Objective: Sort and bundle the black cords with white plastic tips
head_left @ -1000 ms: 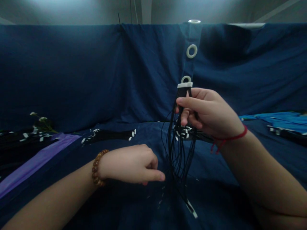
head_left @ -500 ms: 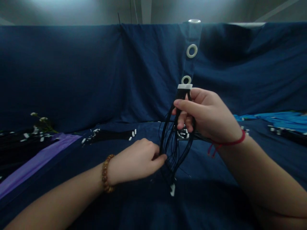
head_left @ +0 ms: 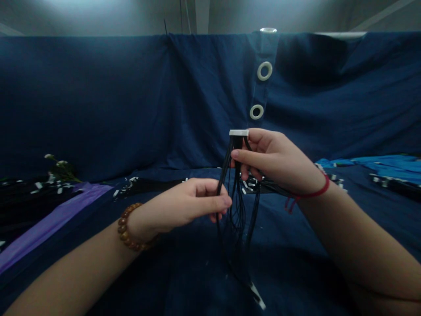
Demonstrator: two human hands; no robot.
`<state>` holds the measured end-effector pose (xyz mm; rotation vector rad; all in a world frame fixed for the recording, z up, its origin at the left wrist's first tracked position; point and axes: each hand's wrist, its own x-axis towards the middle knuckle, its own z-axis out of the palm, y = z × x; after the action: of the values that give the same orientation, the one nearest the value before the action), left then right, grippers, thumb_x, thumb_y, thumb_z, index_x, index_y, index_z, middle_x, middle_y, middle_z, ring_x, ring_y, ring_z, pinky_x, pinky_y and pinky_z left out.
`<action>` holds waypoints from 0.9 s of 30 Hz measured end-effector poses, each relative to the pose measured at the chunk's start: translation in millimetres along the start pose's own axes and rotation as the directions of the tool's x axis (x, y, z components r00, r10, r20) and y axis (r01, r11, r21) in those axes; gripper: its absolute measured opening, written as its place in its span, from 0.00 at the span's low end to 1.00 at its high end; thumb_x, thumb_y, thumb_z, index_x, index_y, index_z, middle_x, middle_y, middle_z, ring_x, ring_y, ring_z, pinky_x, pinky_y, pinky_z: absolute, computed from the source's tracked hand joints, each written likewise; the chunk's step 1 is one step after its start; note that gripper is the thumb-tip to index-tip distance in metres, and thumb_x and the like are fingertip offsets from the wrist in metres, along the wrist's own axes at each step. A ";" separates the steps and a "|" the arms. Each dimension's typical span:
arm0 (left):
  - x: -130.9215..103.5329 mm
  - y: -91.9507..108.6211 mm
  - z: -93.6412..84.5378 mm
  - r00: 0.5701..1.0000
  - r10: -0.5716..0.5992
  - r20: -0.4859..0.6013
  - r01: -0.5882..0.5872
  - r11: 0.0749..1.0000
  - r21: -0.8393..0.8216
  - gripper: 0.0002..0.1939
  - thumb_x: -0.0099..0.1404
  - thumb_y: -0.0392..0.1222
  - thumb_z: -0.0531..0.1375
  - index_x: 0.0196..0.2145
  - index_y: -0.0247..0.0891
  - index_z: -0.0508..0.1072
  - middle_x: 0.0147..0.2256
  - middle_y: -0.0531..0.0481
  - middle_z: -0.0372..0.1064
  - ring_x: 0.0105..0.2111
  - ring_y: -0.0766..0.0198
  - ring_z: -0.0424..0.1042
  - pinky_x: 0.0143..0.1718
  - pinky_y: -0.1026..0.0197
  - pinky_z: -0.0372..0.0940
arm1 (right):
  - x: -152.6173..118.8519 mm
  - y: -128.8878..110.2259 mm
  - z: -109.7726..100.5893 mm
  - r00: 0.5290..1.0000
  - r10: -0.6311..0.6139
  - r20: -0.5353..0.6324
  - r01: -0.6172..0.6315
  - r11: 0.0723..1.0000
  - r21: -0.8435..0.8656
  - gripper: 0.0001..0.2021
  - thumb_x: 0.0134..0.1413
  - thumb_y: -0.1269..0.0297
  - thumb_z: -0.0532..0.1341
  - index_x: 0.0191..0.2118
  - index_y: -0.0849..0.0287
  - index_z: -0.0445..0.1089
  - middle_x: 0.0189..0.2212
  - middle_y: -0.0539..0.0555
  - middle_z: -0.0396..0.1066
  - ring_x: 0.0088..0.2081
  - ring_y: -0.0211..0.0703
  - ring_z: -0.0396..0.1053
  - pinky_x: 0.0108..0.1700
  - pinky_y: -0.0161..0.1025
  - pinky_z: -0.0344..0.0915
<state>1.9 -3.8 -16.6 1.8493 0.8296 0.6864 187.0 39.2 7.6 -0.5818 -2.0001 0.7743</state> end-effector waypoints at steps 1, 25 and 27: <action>-0.7 1.5 -1.4 0.999 0.015 -0.030 -0.017 0.999 -0.043 0.09 0.61 0.42 0.54 0.26 0.34 0.66 0.25 0.52 0.63 0.27 0.68 0.64 0.30 0.65 0.60 | -0.5 -0.1 0.1 0.999 0.016 0.039 -0.016 1.000 -0.008 0.04 0.52 0.71 0.59 0.31 0.63 0.61 0.23 0.48 0.67 0.17 0.30 0.64 0.13 0.23 0.56; 5.7 -12.7 13.9 0.894 0.166 -0.417 -0.246 0.958 -0.146 0.07 0.64 0.45 0.52 0.34 0.38 0.62 0.23 0.56 0.62 0.19 0.72 0.61 0.18 0.71 0.55 | -5.7 3.9 37.6 0.933 0.169 0.317 -0.264 0.922 0.285 0.11 0.59 0.62 0.48 0.30 0.63 0.57 0.24 0.53 0.65 0.25 0.42 0.71 0.13 0.26 0.60; 5.9 -10.5 15.8 0.840 0.165 -0.516 -0.295 0.938 -0.180 0.06 0.64 0.42 0.50 0.31 0.39 0.61 0.21 0.58 0.57 0.18 0.74 0.58 0.16 0.72 0.53 | -9.8 1.2 41.9 0.886 0.187 0.423 -0.352 0.866 0.354 0.12 0.60 0.62 0.47 0.31 0.64 0.59 0.26 0.55 0.66 0.27 0.45 0.72 0.12 0.26 0.59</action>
<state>14.8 -4.4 -31.7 1.5684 0.7935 1.4016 155.8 21.2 -16.1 -0.4891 -2.0128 1.5552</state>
